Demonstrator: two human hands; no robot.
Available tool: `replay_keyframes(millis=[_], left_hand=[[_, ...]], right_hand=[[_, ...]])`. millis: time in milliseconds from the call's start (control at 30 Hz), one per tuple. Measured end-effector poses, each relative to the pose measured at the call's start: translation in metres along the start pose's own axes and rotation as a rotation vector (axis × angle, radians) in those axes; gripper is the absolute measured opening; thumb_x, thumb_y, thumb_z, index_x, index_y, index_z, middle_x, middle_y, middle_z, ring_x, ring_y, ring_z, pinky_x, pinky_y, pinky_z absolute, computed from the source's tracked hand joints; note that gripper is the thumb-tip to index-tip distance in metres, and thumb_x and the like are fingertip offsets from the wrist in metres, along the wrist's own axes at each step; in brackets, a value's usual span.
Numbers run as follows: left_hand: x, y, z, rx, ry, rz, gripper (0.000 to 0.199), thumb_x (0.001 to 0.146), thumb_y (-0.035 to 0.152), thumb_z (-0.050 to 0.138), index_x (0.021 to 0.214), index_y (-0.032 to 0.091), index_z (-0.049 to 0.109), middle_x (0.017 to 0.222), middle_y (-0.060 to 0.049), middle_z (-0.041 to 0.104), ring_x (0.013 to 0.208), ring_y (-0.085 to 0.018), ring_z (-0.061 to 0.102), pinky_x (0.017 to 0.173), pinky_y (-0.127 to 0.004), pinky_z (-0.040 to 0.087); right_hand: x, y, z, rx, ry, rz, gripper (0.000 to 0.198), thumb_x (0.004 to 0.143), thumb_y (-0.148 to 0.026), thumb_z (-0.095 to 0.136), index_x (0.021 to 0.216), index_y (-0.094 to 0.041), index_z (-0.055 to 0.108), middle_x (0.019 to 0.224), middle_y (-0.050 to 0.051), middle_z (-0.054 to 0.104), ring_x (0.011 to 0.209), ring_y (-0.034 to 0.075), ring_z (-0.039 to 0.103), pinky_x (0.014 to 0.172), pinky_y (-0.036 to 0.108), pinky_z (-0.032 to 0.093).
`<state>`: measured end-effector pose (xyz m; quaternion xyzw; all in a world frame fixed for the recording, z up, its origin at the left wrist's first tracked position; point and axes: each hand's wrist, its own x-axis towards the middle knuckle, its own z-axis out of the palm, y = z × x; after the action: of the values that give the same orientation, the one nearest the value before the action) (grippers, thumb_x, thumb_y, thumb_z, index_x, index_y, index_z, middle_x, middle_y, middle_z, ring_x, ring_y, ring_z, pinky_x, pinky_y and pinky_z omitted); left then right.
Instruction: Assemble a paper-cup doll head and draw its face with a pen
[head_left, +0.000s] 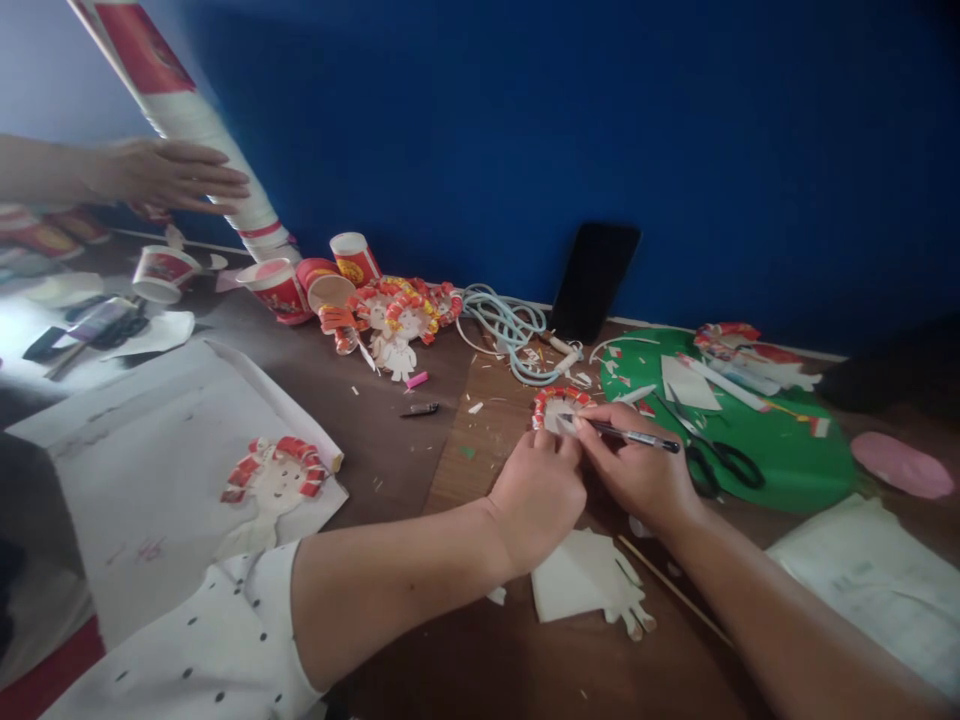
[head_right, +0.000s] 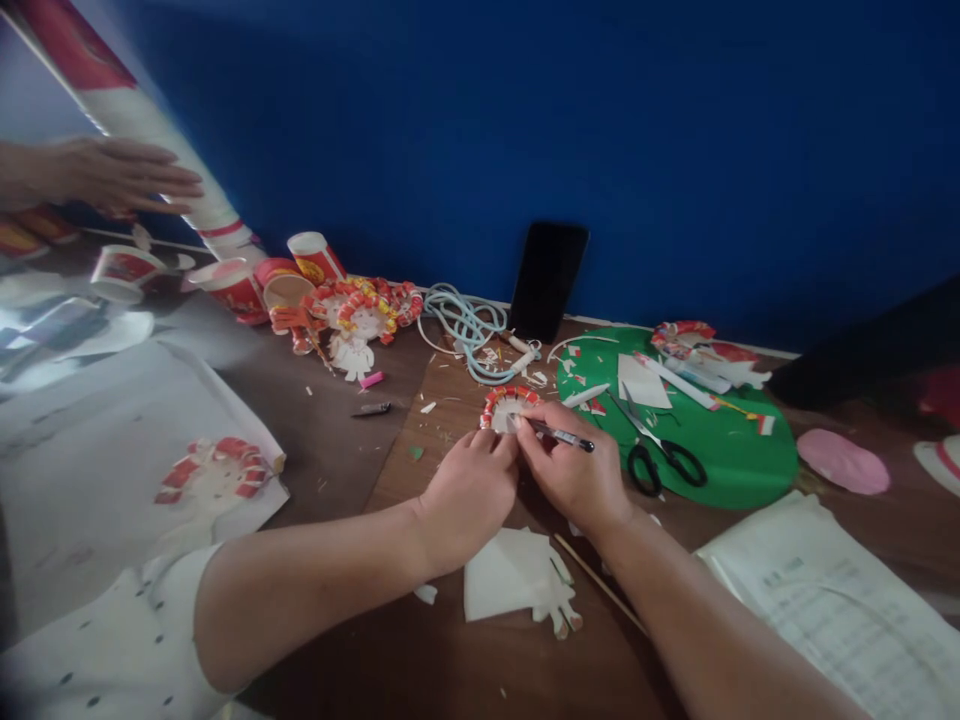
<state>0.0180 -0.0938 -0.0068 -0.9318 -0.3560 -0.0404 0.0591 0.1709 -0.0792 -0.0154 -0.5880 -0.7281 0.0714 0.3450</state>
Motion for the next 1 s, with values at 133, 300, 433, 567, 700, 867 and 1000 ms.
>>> replay_keyframes(millis=[133,300,433,567,700,867,1000], left_hand=[[0.0005,0.0001,0.0009,-0.003,0.005,-0.005,0.034,0.090,0.024,0.049,0.116,0.008,0.065,0.107,-0.015,0.062,0.096,-0.027,0.057,0.080,-0.038,0.046],[0.0005,-0.0002,0.0002,-0.006,0.006,-0.004,0.034,0.090,0.023,0.050,0.116,0.007,0.065,0.106,-0.015,0.062,0.095,-0.027,0.058,0.079,-0.038,0.046],[-0.0002,0.0005,0.0009,-0.002,0.009,-0.009,0.034,0.090,0.023,0.049,0.116,0.008,0.065,0.109,-0.016,0.061,0.095,-0.027,0.058,0.079,-0.038,0.046],[-0.0006,0.0009,0.0010,0.003,0.013,-0.004,0.034,0.091,0.023,0.048,0.117,0.008,0.064,0.111,-0.017,0.061,0.096,-0.027,0.057,0.079,-0.037,0.046],[0.0001,0.0001,0.0008,-0.004,-0.001,-0.001,0.032,0.090,0.023,0.049,0.112,0.009,0.066,0.109,-0.016,0.061,0.096,-0.028,0.057,0.079,-0.037,0.046],[0.0000,0.0008,0.0018,-0.012,0.007,-0.005,0.029,0.090,0.022,0.049,0.108,0.010,0.068,0.108,-0.016,0.062,0.095,-0.027,0.057,0.079,-0.037,0.045],[-0.0005,0.0011,0.0020,-0.013,0.011,0.001,0.029,0.090,0.021,0.049,0.108,0.010,0.068,0.107,-0.016,0.062,0.095,-0.027,0.058,0.079,-0.038,0.045]], right_hand=[[0.0003,0.0004,0.0007,0.010,-0.004,0.011,0.017,0.086,-0.034,0.055,0.090,-0.022,0.067,0.091,0.004,0.073,0.082,0.019,0.068,0.078,0.033,0.052],[0.0010,-0.0004,0.0005,0.012,-0.022,0.031,0.017,0.086,-0.034,0.055,0.090,-0.023,0.067,0.090,0.003,0.073,0.081,0.019,0.067,0.078,0.033,0.051],[0.0013,-0.0007,0.0009,0.010,-0.024,0.039,0.018,0.086,-0.035,0.055,0.090,-0.023,0.067,0.090,0.003,0.073,0.081,0.019,0.067,0.077,0.032,0.051],[0.0012,0.0001,0.0013,-0.005,-0.027,0.035,0.018,0.086,-0.035,0.055,0.090,-0.023,0.067,0.090,0.002,0.073,0.081,0.018,0.068,0.077,0.031,0.051],[0.0013,0.0004,0.0016,-0.007,-0.027,0.024,0.018,0.087,-0.035,0.054,0.091,-0.023,0.067,0.090,0.002,0.073,0.082,0.018,0.068,0.076,0.029,0.050],[0.0017,-0.0005,0.0020,-0.020,-0.024,0.032,0.019,0.087,-0.036,0.054,0.090,-0.022,0.067,0.089,0.003,0.073,0.079,0.018,0.068,0.075,0.030,0.050],[0.0024,-0.0014,0.0018,-0.035,-0.026,0.041,0.019,0.086,-0.036,0.054,0.090,-0.022,0.067,0.088,0.003,0.073,0.078,0.018,0.068,0.074,0.030,0.050]])
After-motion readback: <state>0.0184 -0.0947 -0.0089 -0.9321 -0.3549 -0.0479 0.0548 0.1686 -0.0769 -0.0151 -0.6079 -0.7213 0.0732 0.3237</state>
